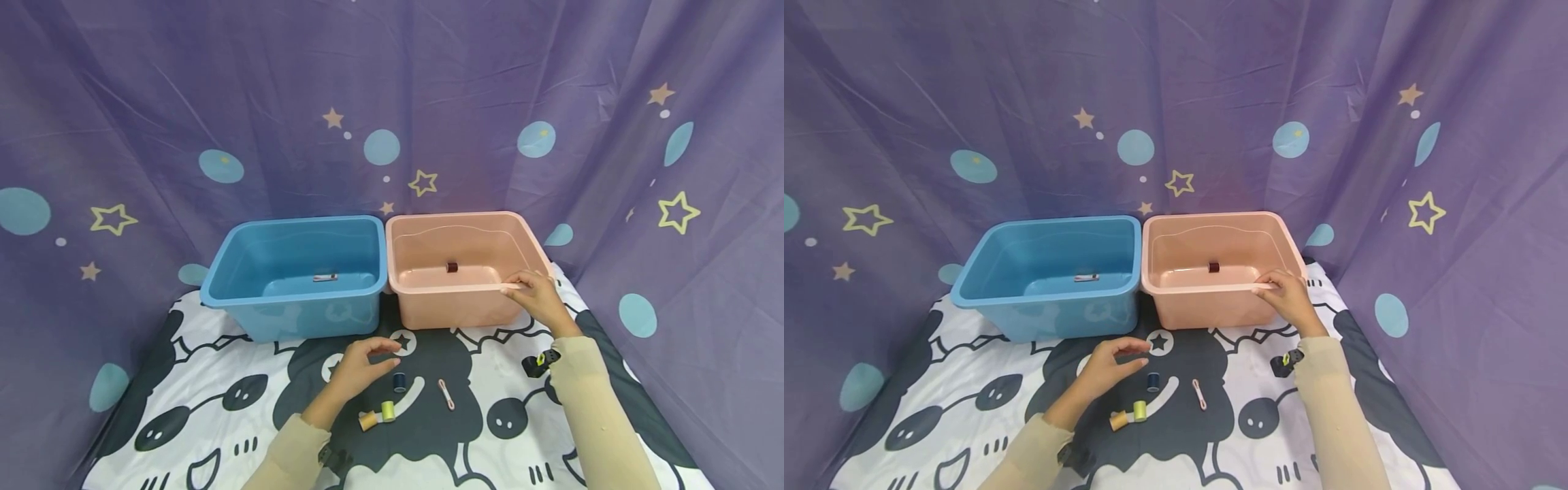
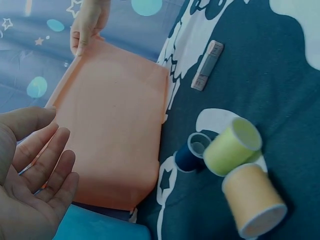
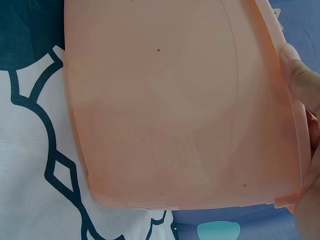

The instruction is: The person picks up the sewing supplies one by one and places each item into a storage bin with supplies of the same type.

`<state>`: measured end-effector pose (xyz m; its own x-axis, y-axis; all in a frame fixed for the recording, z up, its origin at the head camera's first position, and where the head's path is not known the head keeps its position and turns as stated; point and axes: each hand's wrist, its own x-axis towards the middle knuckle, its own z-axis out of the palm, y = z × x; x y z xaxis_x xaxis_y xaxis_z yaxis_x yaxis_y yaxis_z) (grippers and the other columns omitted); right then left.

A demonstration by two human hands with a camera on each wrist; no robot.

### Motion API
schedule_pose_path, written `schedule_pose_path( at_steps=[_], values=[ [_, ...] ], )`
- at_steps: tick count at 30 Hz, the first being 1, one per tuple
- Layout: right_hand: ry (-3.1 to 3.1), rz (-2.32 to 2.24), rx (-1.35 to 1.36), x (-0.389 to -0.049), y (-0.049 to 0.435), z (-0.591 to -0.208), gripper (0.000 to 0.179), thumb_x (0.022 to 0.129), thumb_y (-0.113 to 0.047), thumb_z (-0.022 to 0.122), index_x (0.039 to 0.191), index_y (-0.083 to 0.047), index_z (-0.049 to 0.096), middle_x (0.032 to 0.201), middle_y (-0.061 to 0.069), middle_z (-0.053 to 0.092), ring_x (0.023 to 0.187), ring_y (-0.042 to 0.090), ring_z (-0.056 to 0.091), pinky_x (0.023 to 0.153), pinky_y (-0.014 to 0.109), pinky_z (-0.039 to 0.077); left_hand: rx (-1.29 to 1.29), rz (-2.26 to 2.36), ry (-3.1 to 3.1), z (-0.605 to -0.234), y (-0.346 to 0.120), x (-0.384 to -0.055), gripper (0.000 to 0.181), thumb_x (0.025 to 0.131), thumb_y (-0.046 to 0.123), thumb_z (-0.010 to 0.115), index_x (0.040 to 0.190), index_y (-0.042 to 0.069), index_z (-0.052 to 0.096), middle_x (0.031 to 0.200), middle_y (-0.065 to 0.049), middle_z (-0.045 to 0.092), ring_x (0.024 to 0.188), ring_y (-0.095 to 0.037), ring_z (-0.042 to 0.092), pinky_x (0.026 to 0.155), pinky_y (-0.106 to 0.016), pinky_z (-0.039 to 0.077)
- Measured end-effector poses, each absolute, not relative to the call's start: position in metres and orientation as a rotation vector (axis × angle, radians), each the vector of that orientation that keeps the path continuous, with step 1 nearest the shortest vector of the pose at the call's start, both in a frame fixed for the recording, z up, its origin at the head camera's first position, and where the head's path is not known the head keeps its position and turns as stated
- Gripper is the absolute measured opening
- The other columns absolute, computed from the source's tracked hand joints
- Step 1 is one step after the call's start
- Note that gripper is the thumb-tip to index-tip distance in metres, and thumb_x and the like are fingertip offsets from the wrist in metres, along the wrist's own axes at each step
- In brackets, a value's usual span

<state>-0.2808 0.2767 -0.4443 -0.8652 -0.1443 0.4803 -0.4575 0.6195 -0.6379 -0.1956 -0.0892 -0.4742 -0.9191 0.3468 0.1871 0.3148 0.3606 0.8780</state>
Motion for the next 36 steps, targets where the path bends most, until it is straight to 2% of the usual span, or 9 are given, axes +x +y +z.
schedule_pose_path(
  at_steps=[7, 15, 24, 28, 33, 36],
  values=[
    [-2.461, 1.129, 0.475, -0.282, 0.277, -0.445, 0.009, 0.078, -0.003, 0.075, 0.084, -0.002, 0.069, 0.082, 0.011, 0.067, 0.083, 0.019, 0.053, 0.077, 0.029, 0.033, 0.617, 1.641, 2.560, -0.486, -0.095, -0.194, 0.024, 0.082, 0.009, 0.073, 0.105, 0.006, 0.069, 0.105, -0.006, 0.070, 0.103, -0.024, 0.064, 0.092, -0.039, 0.049],
    [-2.452, 1.124, 0.483, -0.282, 0.277, -0.446, 0.008, 0.077, -0.003, 0.075, 0.082, -0.002, 0.069, 0.081, 0.010, 0.067, 0.083, 0.019, 0.053, 0.077, 0.030, 0.031, 0.677, 1.679, 2.481, -0.482, -0.096, -0.185, 0.024, 0.082, -0.002, 0.068, 0.105, -0.007, 0.065, 0.105, -0.019, 0.067, 0.101, -0.037, 0.062, 0.092, -0.053, 0.046],
    [-2.502, 1.143, 0.436, -0.279, 0.276, -0.444, 0.008, 0.080, -0.007, 0.073, 0.086, -0.003, 0.069, 0.085, 0.011, 0.067, 0.087, 0.020, 0.051, 0.082, 0.035, 0.032, 0.664, 1.610, 2.497, -0.501, -0.106, -0.183, 0.025, 0.084, 0.015, 0.071, 0.106, 0.002, 0.068, 0.105, -0.007, 0.069, 0.100, -0.025, 0.064, 0.090, -0.047, 0.049],
    [-2.511, 1.143, 0.429, -0.279, 0.276, -0.443, 0.009, 0.080, -0.007, 0.073, 0.086, -0.003, 0.069, 0.086, 0.011, 0.067, 0.088, 0.019, 0.051, 0.081, 0.034, 0.034, 0.673, 1.627, 2.470, -0.505, -0.109, -0.181, 0.027, 0.085, 0.015, 0.070, 0.107, 0.000, 0.067, 0.105, -0.010, 0.069, 0.101, -0.027, 0.064, 0.089, -0.049, 0.048],
    [-2.507, 1.139, 0.430, -0.280, 0.276, -0.444, 0.009, 0.080, -0.008, 0.074, 0.086, -0.004, 0.069, 0.086, 0.011, 0.067, 0.087, 0.018, 0.051, 0.082, 0.034, 0.032, 0.635, 1.596, 2.480, -0.507, -0.111, -0.176, 0.027, 0.084, 0.011, 0.070, 0.107, -0.002, 0.066, 0.106, -0.011, 0.068, 0.101, -0.028, 0.063, 0.090, -0.045, 0.049],
    [-2.503, 1.141, 0.428, -0.280, 0.276, -0.444, 0.008, 0.080, -0.007, 0.074, 0.085, -0.004, 0.069, 0.085, 0.010, 0.067, 0.087, 0.019, 0.052, 0.084, 0.036, 0.030, 0.634, 1.593, 2.476, -0.504, -0.112, -0.173, 0.026, 0.084, 0.006, 0.069, 0.107, -0.005, 0.065, 0.106, -0.015, 0.068, 0.101, -0.034, 0.063, 0.089, -0.048, 0.048]
  ],
)
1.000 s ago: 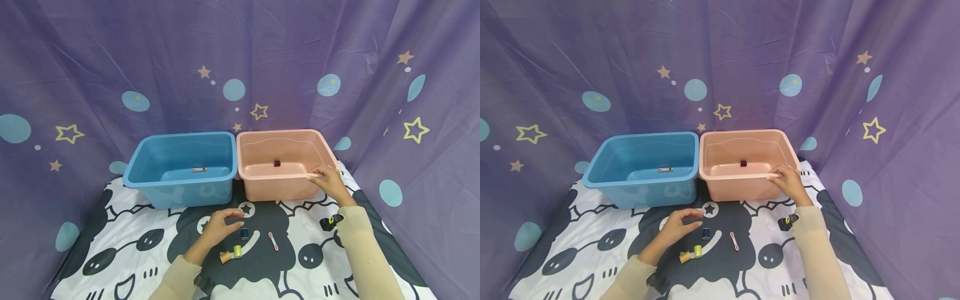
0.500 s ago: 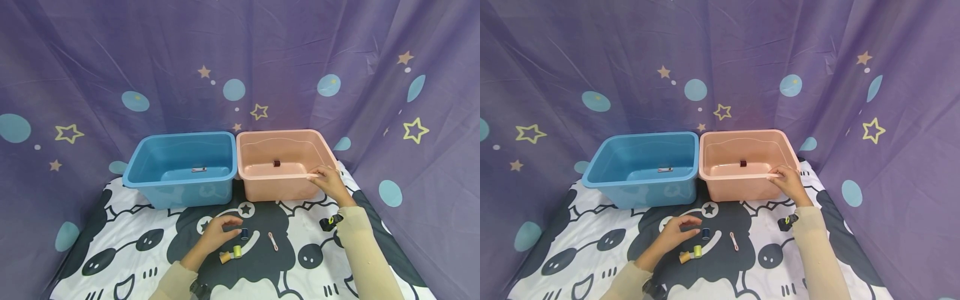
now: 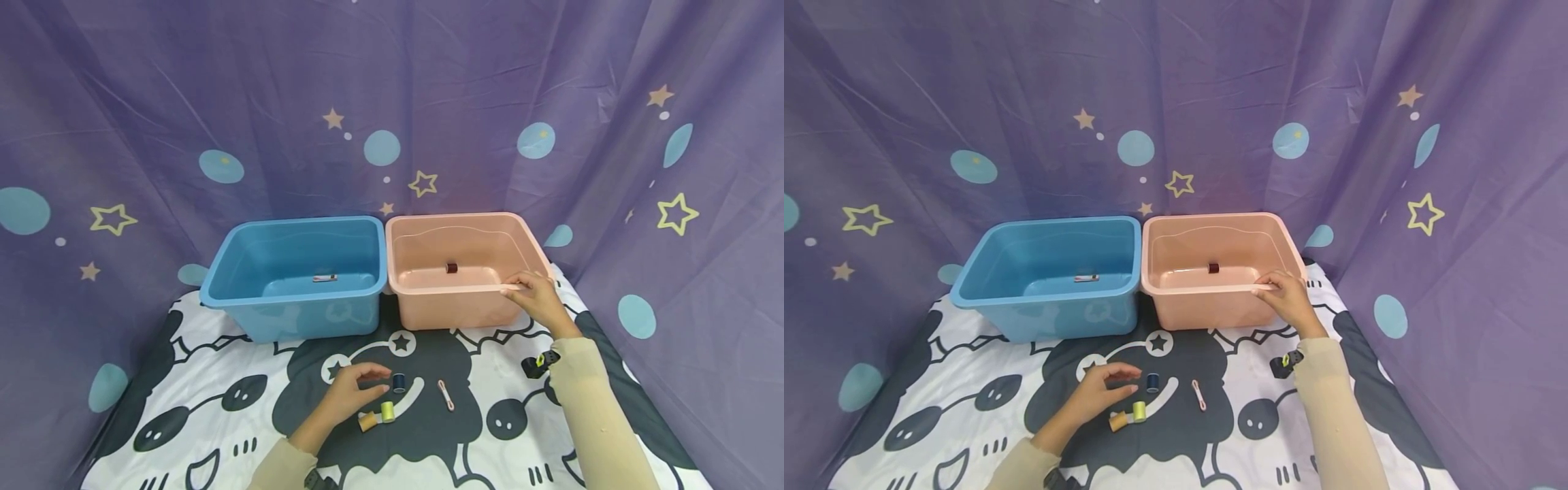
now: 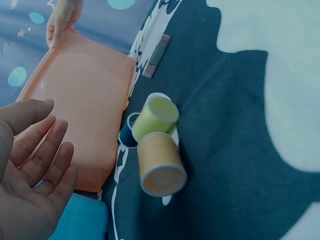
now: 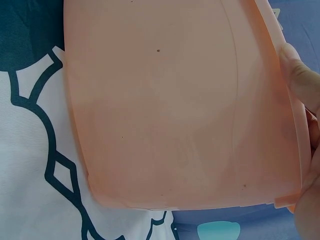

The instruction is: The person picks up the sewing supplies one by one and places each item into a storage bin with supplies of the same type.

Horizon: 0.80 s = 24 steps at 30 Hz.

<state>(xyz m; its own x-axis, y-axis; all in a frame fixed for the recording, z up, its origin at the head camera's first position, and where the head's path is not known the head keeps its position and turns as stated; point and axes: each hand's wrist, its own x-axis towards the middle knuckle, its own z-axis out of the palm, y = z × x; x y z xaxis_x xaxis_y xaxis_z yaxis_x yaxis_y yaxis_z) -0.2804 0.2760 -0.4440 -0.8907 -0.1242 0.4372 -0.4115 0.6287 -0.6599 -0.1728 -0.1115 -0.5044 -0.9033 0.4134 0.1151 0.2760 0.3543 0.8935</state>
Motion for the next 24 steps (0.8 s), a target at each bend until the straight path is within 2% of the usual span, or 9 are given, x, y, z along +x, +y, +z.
schedule_pose_path(
  at_steps=[3, 11, 14, 19, 24],
  values=[
    [-2.497, 1.146, 0.433, -0.280, 0.276, -0.444, 0.008, 0.079, -0.006, 0.074, 0.085, -0.004, 0.069, 0.085, 0.010, 0.067, 0.087, 0.020, 0.053, 0.084, 0.036, 0.031, 0.649, 1.602, 2.464, -0.504, -0.113, -0.170, 0.025, 0.084, 0.003, 0.067, 0.107, -0.007, 0.064, 0.106, -0.019, 0.067, 0.101, -0.038, 0.062, 0.088, -0.053, 0.047],
    [-2.484, 1.148, 0.452, -0.280, 0.276, -0.444, 0.008, 0.080, -0.007, 0.074, 0.085, -0.002, 0.069, 0.084, 0.012, 0.067, 0.086, 0.022, 0.052, 0.079, 0.034, 0.031, 0.644, 1.587, 2.436, -0.523, -0.124, -0.172, 0.027, 0.084, 0.014, 0.071, 0.107, 0.000, 0.067, 0.104, -0.010, 0.069, 0.099, -0.024, 0.064, 0.087, -0.046, 0.050],
    [-2.485, 1.160, 0.448, -0.280, 0.276, -0.444, 0.008, 0.080, -0.007, 0.074, 0.085, -0.003, 0.069, 0.085, 0.011, 0.067, 0.086, 0.021, 0.052, 0.080, 0.034, 0.032, 0.647, 1.598, 2.406, -0.527, -0.128, -0.172, 0.027, 0.084, 0.014, 0.070, 0.107, -0.001, 0.067, 0.105, -0.011, 0.068, 0.099, -0.025, 0.064, 0.088, -0.045, 0.050],
    [-2.491, 1.173, 0.448, -0.280, 0.277, -0.445, 0.009, 0.080, -0.008, 0.074, 0.086, -0.004, 0.069, 0.085, 0.010, 0.067, 0.087, 0.019, 0.053, 0.083, 0.036, 0.032, 0.606, 1.575, 2.405, -0.529, -0.132, -0.168, 0.026, 0.084, 0.013, 0.070, 0.107, 0.001, 0.067, 0.105, -0.008, 0.069, 0.099, -0.025, 0.064, 0.088, -0.035, 0.051],
    [-2.489, 1.163, 0.447, -0.280, 0.277, -0.444, 0.009, 0.079, -0.009, 0.074, 0.085, -0.004, 0.069, 0.086, 0.011, 0.067, 0.088, 0.023, 0.053, 0.086, 0.039, 0.030, 0.578, 1.561, 2.407, -0.525, -0.132, -0.165, 0.025, 0.084, 0.009, 0.070, 0.106, -0.001, 0.067, 0.104, -0.010, 0.069, 0.098, -0.030, 0.064, 0.087, -0.040, 0.051]
  ],
)
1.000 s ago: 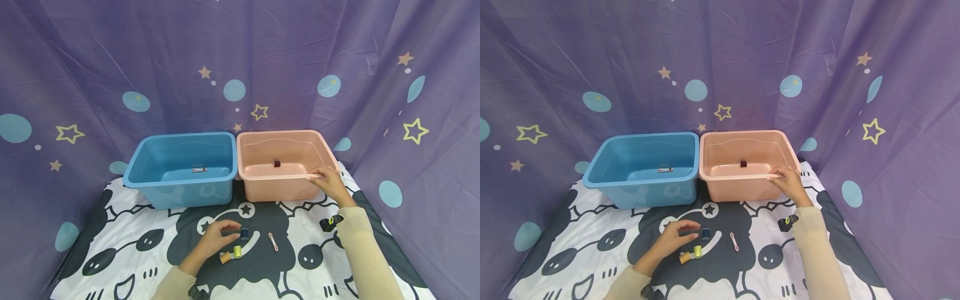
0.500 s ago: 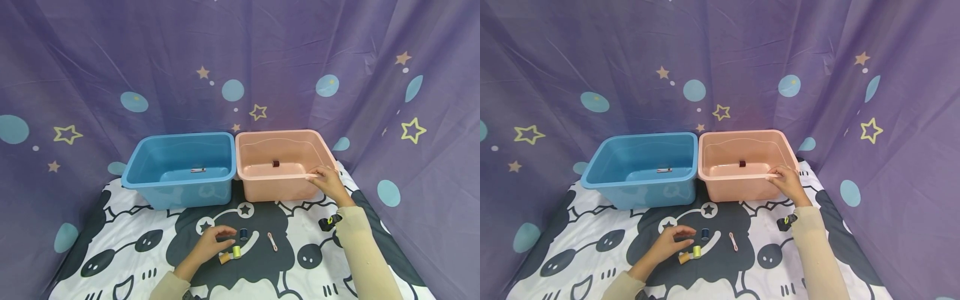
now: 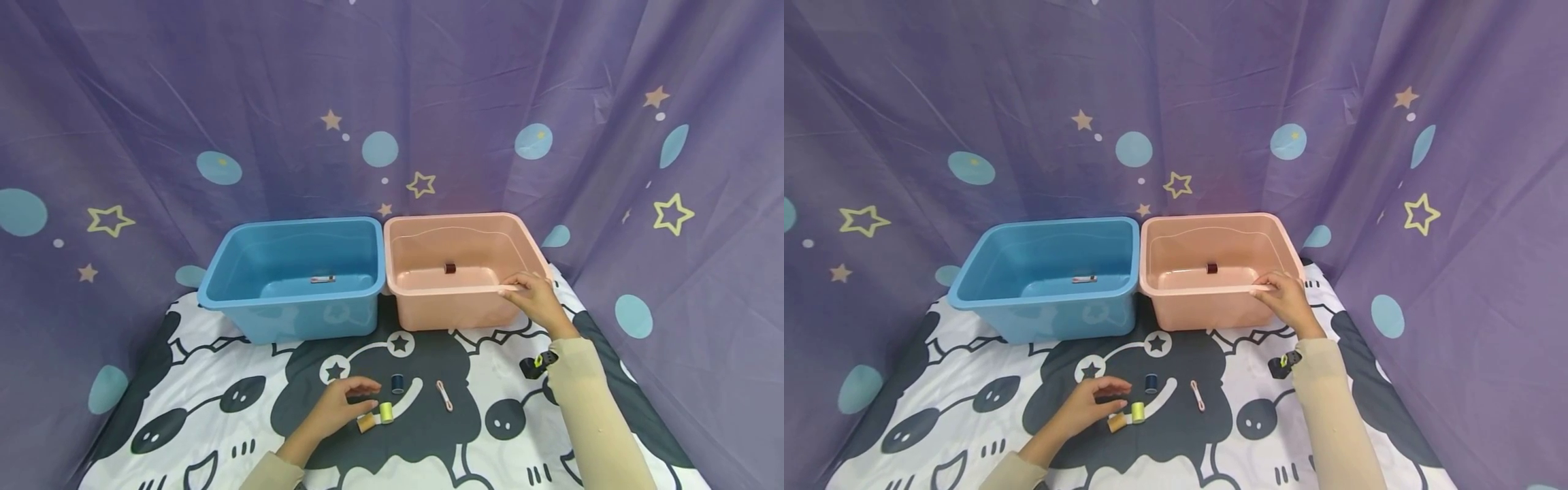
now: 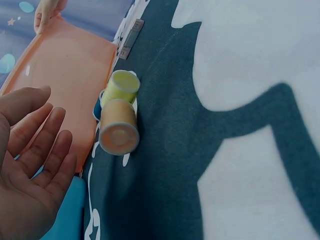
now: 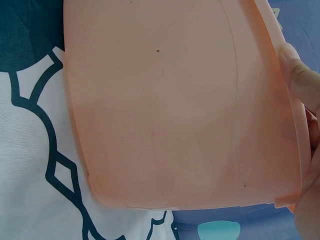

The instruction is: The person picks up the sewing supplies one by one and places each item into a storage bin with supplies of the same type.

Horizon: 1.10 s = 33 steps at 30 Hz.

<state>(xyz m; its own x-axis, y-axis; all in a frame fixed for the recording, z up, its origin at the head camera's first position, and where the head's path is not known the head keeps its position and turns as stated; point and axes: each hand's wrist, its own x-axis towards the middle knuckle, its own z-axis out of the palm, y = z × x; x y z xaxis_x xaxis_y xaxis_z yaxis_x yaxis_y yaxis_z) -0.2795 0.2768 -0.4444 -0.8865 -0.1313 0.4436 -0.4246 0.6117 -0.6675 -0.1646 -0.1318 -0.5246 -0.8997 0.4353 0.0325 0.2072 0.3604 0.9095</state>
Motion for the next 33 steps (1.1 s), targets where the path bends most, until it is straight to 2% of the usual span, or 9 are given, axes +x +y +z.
schedule_pose_path(
  at_steps=[2, 7, 11, 18, 25, 33],
  values=[
    [-2.481, 1.161, 0.453, -0.280, 0.277, -0.445, 0.009, 0.079, -0.008, 0.074, 0.085, -0.004, 0.069, 0.085, 0.011, 0.067, 0.088, 0.023, 0.053, 0.086, 0.039, 0.030, 0.568, 1.555, 2.394, -0.527, -0.133, -0.164, 0.026, 0.083, 0.009, 0.070, 0.107, -0.001, 0.067, 0.104, -0.011, 0.069, 0.097, -0.031, 0.063, 0.087, -0.042, 0.051],
    [-2.468, 1.166, 0.460, -0.281, 0.276, -0.447, 0.008, 0.079, -0.007, 0.075, 0.084, -0.004, 0.069, 0.084, 0.009, 0.067, 0.087, 0.017, 0.052, 0.082, 0.034, 0.032, 0.593, 1.559, 2.351, -0.539, -0.139, -0.164, 0.027, 0.083, 0.014, 0.071, 0.108, 0.002, 0.067, 0.105, -0.011, 0.068, 0.097, -0.028, 0.063, 0.085, -0.036, 0.051],
    [-2.473, 1.152, 0.449, -0.281, 0.277, -0.447, 0.008, 0.078, -0.007, 0.075, 0.084, -0.005, 0.069, 0.084, 0.008, 0.067, 0.086, 0.016, 0.052, 0.081, 0.033, 0.032, 0.643, 1.570, 2.350, -0.542, -0.141, -0.162, 0.027, 0.084, 0.013, 0.070, 0.107, 0.000, 0.067, 0.104, -0.013, 0.068, 0.095, -0.027, 0.063, 0.083, -0.031, 0.051],
    [-2.482, 1.163, 0.451, -0.280, 0.277, -0.445, 0.009, 0.078, -0.008, 0.075, 0.085, -0.005, 0.069, 0.085, 0.009, 0.068, 0.086, 0.014, 0.051, 0.080, 0.033, 0.034, 0.660, 1.579, 2.356, -0.544, -0.144, -0.161, 0.026, 0.083, 0.011, 0.071, 0.106, -0.001, 0.067, 0.103, -0.015, 0.068, 0.094, -0.025, 0.063, 0.084, -0.031, 0.052],
    [-2.490, 1.177, 0.443, -0.280, 0.277, -0.445, 0.009, 0.079, -0.008, 0.075, 0.086, -0.005, 0.069, 0.086, 0.010, 0.068, 0.087, 0.015, 0.050, 0.081, 0.035, 0.035, 0.730, 1.585, 2.364, -0.549, -0.147, -0.161, 0.025, 0.083, 0.011, 0.070, 0.105, -0.002, 0.067, 0.101, -0.009, 0.069, 0.091, -0.013, 0.063, 0.079, -0.025, 0.052],
    [-2.485, 1.165, 0.441, -0.281, 0.278, -0.446, 0.010, 0.078, -0.008, 0.075, 0.085, -0.004, 0.069, 0.085, 0.011, 0.067, 0.087, 0.020, 0.051, 0.082, 0.037, 0.033, 0.604, 1.523, 2.371, -0.553, -0.149, -0.160, 0.029, 0.082, 0.017, 0.072, 0.106, 0.001, 0.067, 0.103, -0.011, 0.069, 0.094, -0.018, 0.064, 0.083, -0.029, 0.052]
  ],
)
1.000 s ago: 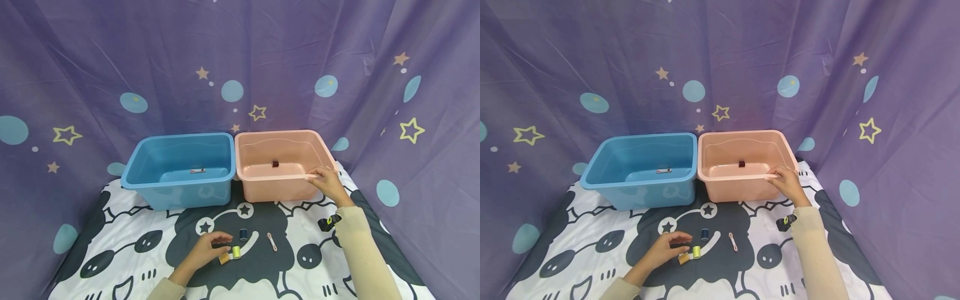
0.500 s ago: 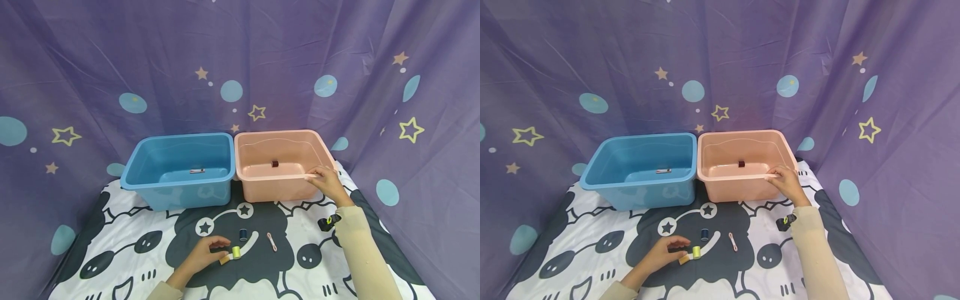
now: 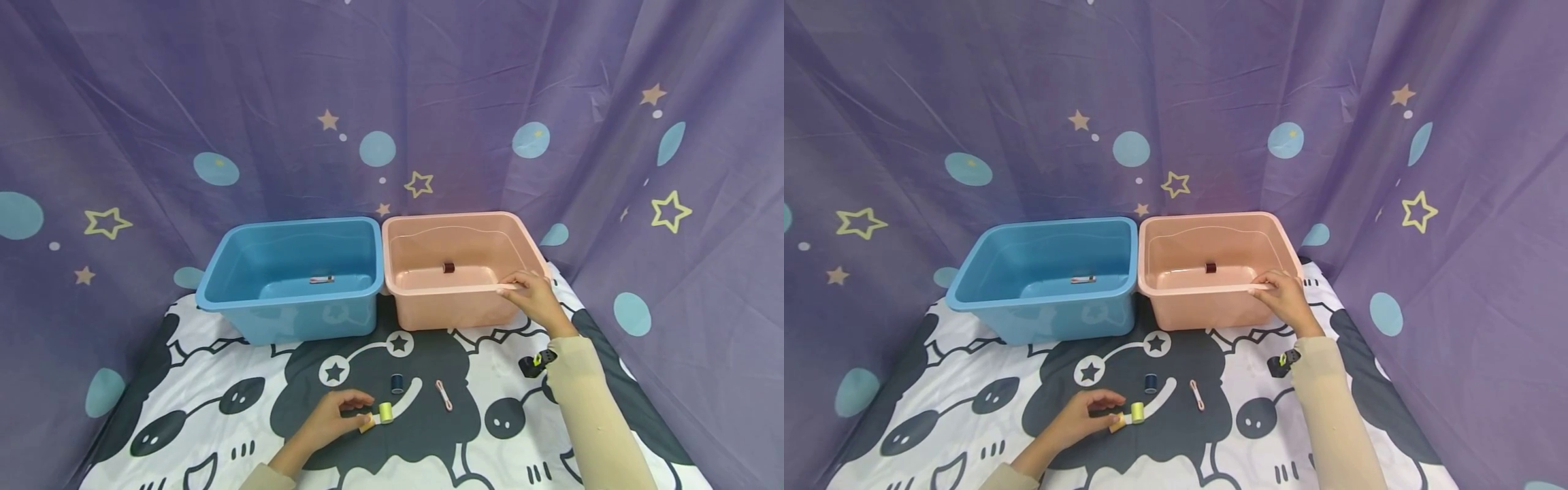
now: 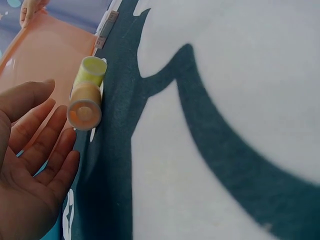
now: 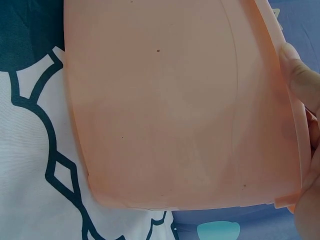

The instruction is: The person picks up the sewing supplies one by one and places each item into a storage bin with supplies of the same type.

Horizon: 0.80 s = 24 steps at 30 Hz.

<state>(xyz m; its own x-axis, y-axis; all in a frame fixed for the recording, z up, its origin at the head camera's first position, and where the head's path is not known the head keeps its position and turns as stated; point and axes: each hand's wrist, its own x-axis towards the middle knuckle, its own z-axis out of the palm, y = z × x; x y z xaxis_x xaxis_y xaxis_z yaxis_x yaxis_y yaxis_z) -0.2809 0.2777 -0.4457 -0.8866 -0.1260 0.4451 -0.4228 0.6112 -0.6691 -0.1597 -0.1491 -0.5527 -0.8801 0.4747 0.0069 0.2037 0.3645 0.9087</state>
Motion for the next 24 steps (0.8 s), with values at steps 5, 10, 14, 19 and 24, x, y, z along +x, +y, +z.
schedule_pose_path(
  at_steps=[5, 10, 14, 19, 24],
  values=[
    [-2.481, 1.136, 0.455, -0.2815, 0.2773, -0.4455, 0.010, 0.078, -0.007, 0.076, 0.084, -0.004, 0.069, 0.085, 0.010, 0.068, 0.085, 0.019, 0.050, 0.080, 0.034, 0.034, 0.515, 1.510, 2.355, -0.5546, -0.1494, -0.1586, 0.031, 0.081, 0.017, 0.074, 0.107, 0.003, 0.067, 0.105, -0.008, 0.069, 0.096, -0.022, 0.063, 0.084, -0.033, 0.051],
    [-2.480, 1.110, 0.452, -0.2804, 0.2768, -0.4444, 0.010, 0.077, -0.007, 0.076, 0.084, -0.004, 0.070, 0.085, 0.009, 0.068, 0.083, 0.016, 0.050, 0.076, 0.030, 0.036, 0.455, 1.519, 2.325, -0.5533, -0.1493, -0.1570, 0.032, 0.079, 0.017, 0.075, 0.108, 0.005, 0.067, 0.106, -0.007, 0.068, 0.097, -0.026, 0.062, 0.085, -0.039, 0.051],
    [-2.477, 1.110, 0.448, -0.2797, 0.2766, -0.4448, 0.009, 0.077, -0.006, 0.076, 0.083, -0.004, 0.070, 0.084, 0.009, 0.067, 0.083, 0.017, 0.051, 0.075, 0.029, 0.036, 0.466, 1.478, 2.346, -0.5540, -0.1505, -0.1554, 0.033, 0.079, 0.019, 0.076, 0.108, 0.005, 0.068, 0.106, -0.006, 0.069, 0.098, -0.024, 0.062, 0.086, -0.036, 0.050],
    [-2.475, 1.112, 0.462, -0.2798, 0.2767, -0.4456, 0.009, 0.078, -0.006, 0.075, 0.084, -0.003, 0.069, 0.084, 0.011, 0.068, 0.084, 0.020, 0.052, 0.077, 0.031, 0.033, 0.498, 1.429, 2.374, -0.5540, -0.1515, -0.1536, 0.037, 0.077, 0.022, 0.077, 0.109, 0.005, 0.068, 0.108, -0.005, 0.068, 0.101, -0.024, 0.062, 0.088, -0.031, 0.049],
    [-2.467, 1.113, 0.474, -0.2807, 0.2776, -0.4461, 0.009, 0.077, -0.005, 0.075, 0.084, -0.003, 0.069, 0.084, 0.011, 0.068, 0.084, 0.021, 0.052, 0.078, 0.032, 0.032, 0.499, 1.415, 2.382, -0.5569, -0.1521, -0.1531, 0.038, 0.077, 0.023, 0.077, 0.111, 0.008, 0.067, 0.110, -0.003, 0.068, 0.104, -0.024, 0.061, 0.089, -0.033, 0.048]
  ],
)
